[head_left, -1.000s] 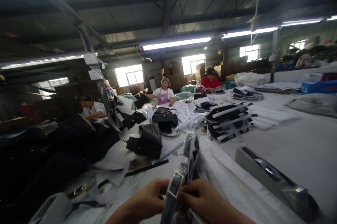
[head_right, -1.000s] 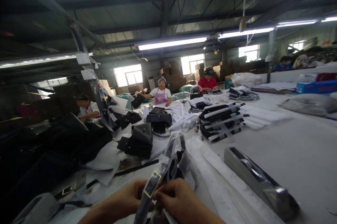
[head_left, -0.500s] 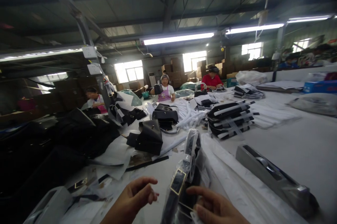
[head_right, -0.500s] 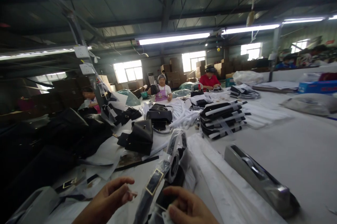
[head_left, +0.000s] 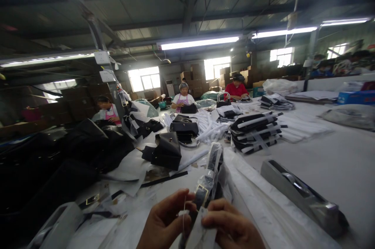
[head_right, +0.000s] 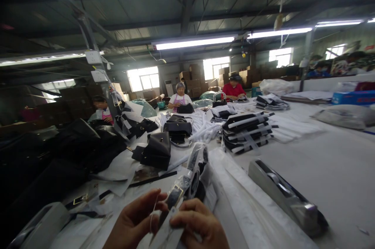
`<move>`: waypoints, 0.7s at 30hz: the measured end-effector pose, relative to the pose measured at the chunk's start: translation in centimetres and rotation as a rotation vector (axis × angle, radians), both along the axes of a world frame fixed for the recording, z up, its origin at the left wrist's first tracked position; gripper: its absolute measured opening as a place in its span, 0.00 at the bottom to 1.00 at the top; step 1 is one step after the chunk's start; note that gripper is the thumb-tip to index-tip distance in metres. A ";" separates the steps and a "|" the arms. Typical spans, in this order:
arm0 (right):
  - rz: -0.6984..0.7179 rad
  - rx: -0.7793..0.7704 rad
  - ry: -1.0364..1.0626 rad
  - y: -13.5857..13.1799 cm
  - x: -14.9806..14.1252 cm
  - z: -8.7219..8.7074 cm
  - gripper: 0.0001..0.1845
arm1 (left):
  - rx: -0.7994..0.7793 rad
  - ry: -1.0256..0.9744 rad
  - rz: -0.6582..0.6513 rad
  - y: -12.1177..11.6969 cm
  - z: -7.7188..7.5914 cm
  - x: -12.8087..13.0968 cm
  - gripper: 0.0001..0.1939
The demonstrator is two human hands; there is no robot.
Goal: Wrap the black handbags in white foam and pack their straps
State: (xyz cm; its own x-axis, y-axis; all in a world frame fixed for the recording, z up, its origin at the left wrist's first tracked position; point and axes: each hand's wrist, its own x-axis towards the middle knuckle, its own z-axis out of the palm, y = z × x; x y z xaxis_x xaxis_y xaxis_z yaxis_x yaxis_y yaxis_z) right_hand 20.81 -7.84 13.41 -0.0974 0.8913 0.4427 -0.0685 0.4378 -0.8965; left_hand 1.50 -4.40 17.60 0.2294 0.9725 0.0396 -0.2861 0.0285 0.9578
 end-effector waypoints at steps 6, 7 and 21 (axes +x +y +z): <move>-0.289 0.127 -0.172 0.1 -0.7 2.1 0.10 | 0.014 -0.083 0.079 0.0 -0.4 -0.5 0.29; -0.259 0.083 -0.190 0.2 -0.9 2.5 0.12 | 0.022 -0.104 0.108 0.1 -0.6 -0.6 0.30; -0.213 0.327 -0.688 0.9 -1.0 5.9 0.14 | 0.448 0.336 0.113 -0.1 1.6 -0.1 0.26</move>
State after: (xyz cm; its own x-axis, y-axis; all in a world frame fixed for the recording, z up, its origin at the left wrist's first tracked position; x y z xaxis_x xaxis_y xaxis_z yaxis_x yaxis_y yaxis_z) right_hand 19.76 -6.95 19.28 -0.2867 0.7563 0.5880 0.5695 0.6281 -0.5302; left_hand 1.37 -4.52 19.21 0.1964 0.8968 0.3965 0.0583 -0.4143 0.9083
